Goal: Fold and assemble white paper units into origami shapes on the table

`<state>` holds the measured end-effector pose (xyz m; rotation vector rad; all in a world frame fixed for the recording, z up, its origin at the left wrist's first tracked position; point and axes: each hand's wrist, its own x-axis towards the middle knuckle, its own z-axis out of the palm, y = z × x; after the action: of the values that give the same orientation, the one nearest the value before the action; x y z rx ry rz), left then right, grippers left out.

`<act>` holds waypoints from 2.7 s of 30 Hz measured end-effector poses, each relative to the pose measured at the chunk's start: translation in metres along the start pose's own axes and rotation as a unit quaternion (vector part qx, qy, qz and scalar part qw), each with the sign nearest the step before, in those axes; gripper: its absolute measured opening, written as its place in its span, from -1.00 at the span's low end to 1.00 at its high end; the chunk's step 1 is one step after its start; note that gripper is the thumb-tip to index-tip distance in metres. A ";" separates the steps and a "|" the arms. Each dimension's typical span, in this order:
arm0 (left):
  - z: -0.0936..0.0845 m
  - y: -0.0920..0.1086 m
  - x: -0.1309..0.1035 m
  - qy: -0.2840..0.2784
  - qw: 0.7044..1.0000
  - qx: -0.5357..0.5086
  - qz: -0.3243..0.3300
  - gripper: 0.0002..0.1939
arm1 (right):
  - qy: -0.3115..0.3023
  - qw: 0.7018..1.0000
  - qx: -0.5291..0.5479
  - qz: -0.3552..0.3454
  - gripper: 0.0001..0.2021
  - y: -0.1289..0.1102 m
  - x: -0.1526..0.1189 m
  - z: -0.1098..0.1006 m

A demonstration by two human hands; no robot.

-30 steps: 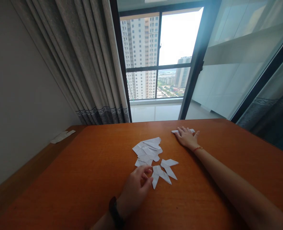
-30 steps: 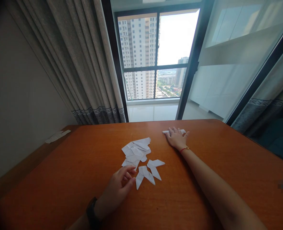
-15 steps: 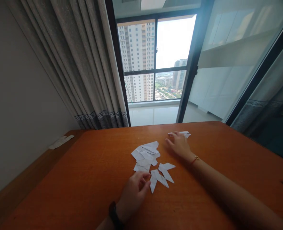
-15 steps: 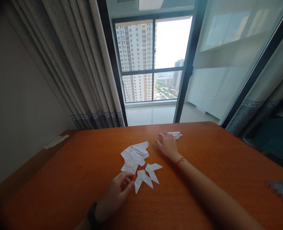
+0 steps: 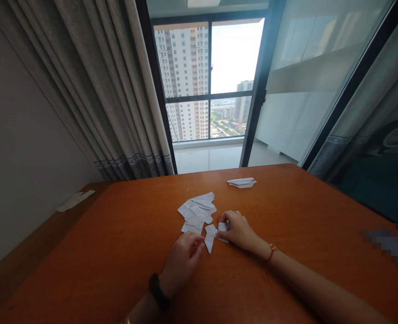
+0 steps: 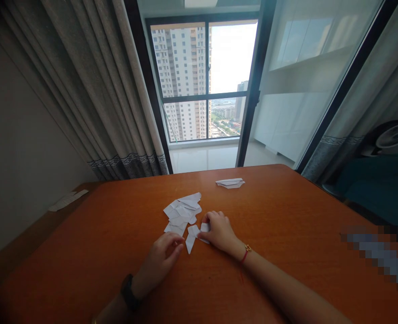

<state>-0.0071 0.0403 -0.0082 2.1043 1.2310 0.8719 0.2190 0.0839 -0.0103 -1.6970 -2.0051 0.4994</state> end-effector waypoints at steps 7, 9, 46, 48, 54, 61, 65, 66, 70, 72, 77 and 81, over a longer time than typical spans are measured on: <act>0.006 0.003 -0.001 0.005 0.997 -0.060 -0.045 -0.75 | 0.019 0.992 0.072 -0.103 -0.92 -0.009 -0.012 -0.001; 0.010 0.000 -0.001 0.009 0.991 -0.116 -0.068 -0.72 | 0.037 0.989 0.089 -0.114 -0.87 -0.016 -0.016 0.001; 0.006 0.001 0.005 0.125 0.847 -0.483 -0.186 -0.60 | -0.021 0.983 0.181 -0.038 -0.83 0.000 -0.002 0.008; 0.004 0.005 0.005 0.116 0.815 -0.534 -0.195 -0.55 | 0.004 0.972 0.235 -0.031 -0.79 0.000 0.002 0.007; 0.004 0.007 0.006 0.133 0.817 -0.513 -0.229 -0.51 | 0.034 0.901 0.432 -0.003 -0.44 -0.010 0.002 -0.003; 0.009 0.009 0.004 0.090 0.833 -0.483 -0.252 -0.19 | 0.162 0.888 0.425 -0.063 -0.74 -0.028 -0.019 -0.011; 0.009 0.009 0.004 0.081 0.829 -0.481 -0.273 -0.47 | 0.186 0.903 0.374 -0.102 -0.87 -0.034 -0.025 -0.014; 0.009 0.009 0.004 0.083 0.829 -0.481 -0.274 -0.49 | 0.180 0.902 0.377 -0.108 -0.88 -0.034 -0.024 -0.015; 0.007 0.010 0.006 0.092 0.831 -0.479 -0.266 -0.49 | 0.163 0.884 0.431 -0.083 -0.82 -0.032 -0.019 -0.015; 0.006 0.011 0.007 0.096 0.832 -0.483 -0.253 -0.49 | 0.127 0.873 0.468 -0.062 -0.75 -0.031 -0.017 -0.015; 0.006 0.009 0.005 0.071 0.817 -0.513 -0.253 -0.52 | 0.091 0.860 0.500 -0.048 -0.73 -0.035 -0.018 -0.016; 0.008 0.006 0.005 0.073 0.810 -0.521 -0.260 -0.52 | 0.093 0.848 0.522 -0.019 -0.70 -0.037 -0.019 -0.018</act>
<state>0.0038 0.0411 -0.0076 0.7835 0.9537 1.0927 0.2012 0.0582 0.0228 -0.9437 -1.1963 1.0995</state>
